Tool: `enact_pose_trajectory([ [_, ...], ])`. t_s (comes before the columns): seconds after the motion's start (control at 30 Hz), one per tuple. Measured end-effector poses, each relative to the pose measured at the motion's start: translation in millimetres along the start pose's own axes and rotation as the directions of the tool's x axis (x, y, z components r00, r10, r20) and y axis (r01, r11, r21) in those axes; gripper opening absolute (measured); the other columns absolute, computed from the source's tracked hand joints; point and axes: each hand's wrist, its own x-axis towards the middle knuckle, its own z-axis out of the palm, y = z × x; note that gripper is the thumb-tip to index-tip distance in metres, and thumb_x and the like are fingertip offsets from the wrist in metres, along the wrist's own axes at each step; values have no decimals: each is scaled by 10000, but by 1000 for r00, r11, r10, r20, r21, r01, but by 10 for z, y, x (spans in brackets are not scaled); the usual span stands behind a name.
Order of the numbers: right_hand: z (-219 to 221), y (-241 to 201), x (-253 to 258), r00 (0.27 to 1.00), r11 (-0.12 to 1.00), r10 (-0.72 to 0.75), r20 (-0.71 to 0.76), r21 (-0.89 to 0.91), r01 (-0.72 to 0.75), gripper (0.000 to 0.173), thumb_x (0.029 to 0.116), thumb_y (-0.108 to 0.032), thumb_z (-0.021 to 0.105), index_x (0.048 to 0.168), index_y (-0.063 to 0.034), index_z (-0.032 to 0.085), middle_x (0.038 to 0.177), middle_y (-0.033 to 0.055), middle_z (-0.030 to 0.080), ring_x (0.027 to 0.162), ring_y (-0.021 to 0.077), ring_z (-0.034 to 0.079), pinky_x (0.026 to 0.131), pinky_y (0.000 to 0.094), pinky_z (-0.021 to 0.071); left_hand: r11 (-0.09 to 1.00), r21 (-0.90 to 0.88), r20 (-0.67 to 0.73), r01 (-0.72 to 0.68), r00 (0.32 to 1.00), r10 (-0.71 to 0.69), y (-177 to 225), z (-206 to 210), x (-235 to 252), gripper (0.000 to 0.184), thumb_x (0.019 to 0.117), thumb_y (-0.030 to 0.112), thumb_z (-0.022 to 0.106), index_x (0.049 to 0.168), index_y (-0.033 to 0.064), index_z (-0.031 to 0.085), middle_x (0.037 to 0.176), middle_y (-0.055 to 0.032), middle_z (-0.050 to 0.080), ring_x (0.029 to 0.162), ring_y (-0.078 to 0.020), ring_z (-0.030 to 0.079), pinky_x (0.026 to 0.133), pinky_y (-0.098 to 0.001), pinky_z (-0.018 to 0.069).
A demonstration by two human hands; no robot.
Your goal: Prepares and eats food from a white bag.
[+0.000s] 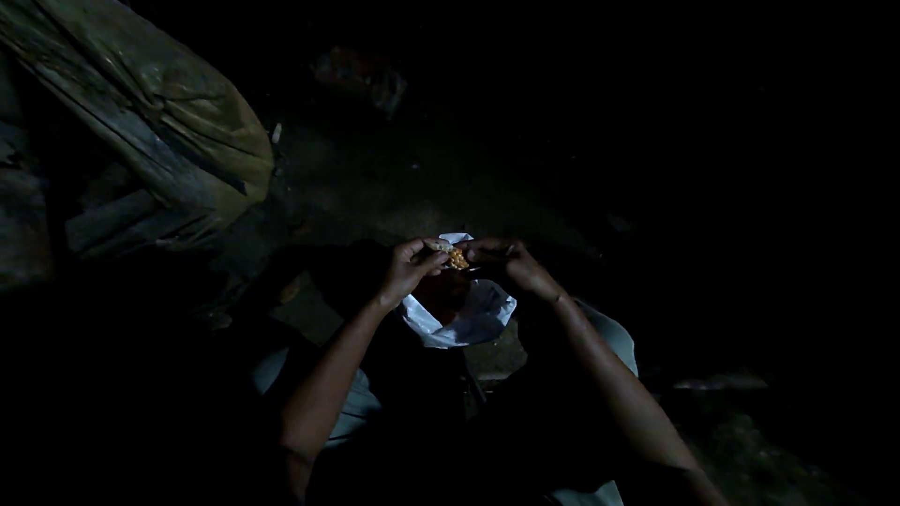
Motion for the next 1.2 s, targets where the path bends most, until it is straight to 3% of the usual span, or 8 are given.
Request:
enact_pose_trajectory([
  [0.27, -9, 114, 22, 998, 998, -56, 9, 24, 56, 261, 1039, 1, 466, 1174, 37, 687, 1109, 67, 723, 955, 115, 703, 875, 300, 599, 996, 73, 3, -46, 999, 46, -70, -7, -45, 234, 1001, 26, 614, 1226, -27, 650, 1079, -103, 692, 826, -79, 667, 771, -236, 577],
  [0.43, 10, 160, 42, 991, 991, -122, -48, -66, 118, 208, 1046, -14, 485, 1092, 16, 686, 950, 8, 713, 849, 66, 692, 815, 272, 605, 995, 62, 0, -73, 997, 73, -112, 44, -12, 234, 986, -2, 626, 1213, -51, 657, 1094, -109, 694, 833, -81, 677, 789, -243, 587],
  [0.7, -35, 36, -3, 999, 988, -37, -24, -149, 33, 223, 1043, 10, 457, 1100, 32, 671, 956, 18, 697, 856, 65, 681, 826, 260, 592, 995, 49, 87, -92, 992, 87, -69, -36, -51, 265, 985, 2, 619, 1247, -8, 655, 1104, -83, 695, 845, -93, 669, 782, -246, 582],
  [0.83, -7, 16, -7, 1000, 999, 6, -27, -47, -7, 242, 1063, -58, 466, 1146, 35, 674, 1083, 59, 704, 950, 110, 699, 855, 299, 607, 995, 72, 60, -61, 997, 57, -72, -41, -30, 277, 993, 30, 620, 1268, 5, 648, 1106, -93, 690, 825, -102, 665, 771, -253, 579],
  [0.93, 22, 28, -5, 1000, 999, 7, -22, -36, -8, 212, 1050, -58, 521, 1163, 38, 672, 1054, 59, 713, 918, 111, 710, 836, 303, 617, 993, 95, 57, -76, 996, 71, -97, -37, -30, 276, 989, 28, 631, 1263, -2, 645, 1097, -100, 690, 822, -90, 662, 767, -241, 574],
  [1.07, -21, 149, 37, 999, 997, -48, 20, -55, 49, 262, 1057, -51, 475, 1206, 28, 676, 1147, 72, 714, 960, 129, 712, 870, 318, 612, 983, 144, 38, -113, 993, 109, -130, -16, -38, 277, 979, 18, 648, 1254, -9, 652, 1078, -115, 689, 822, -100, 665, 767, -249, 578],
  [1.2, 14, 131, 31, 998, 993, -55, 7, -102, 56, 264, 1077, -56, 439, 1200, 23, 660, 1048, 34, 713, 904, 83, 704, 855, 281, 605, 985, 133, -5, -112, 993, 114, -120, 54, -3, 254, 971, -22, 638, 1219, -72, 655, 1074, -140, 688, 838, -81, 666, 791, -231, 573],
])
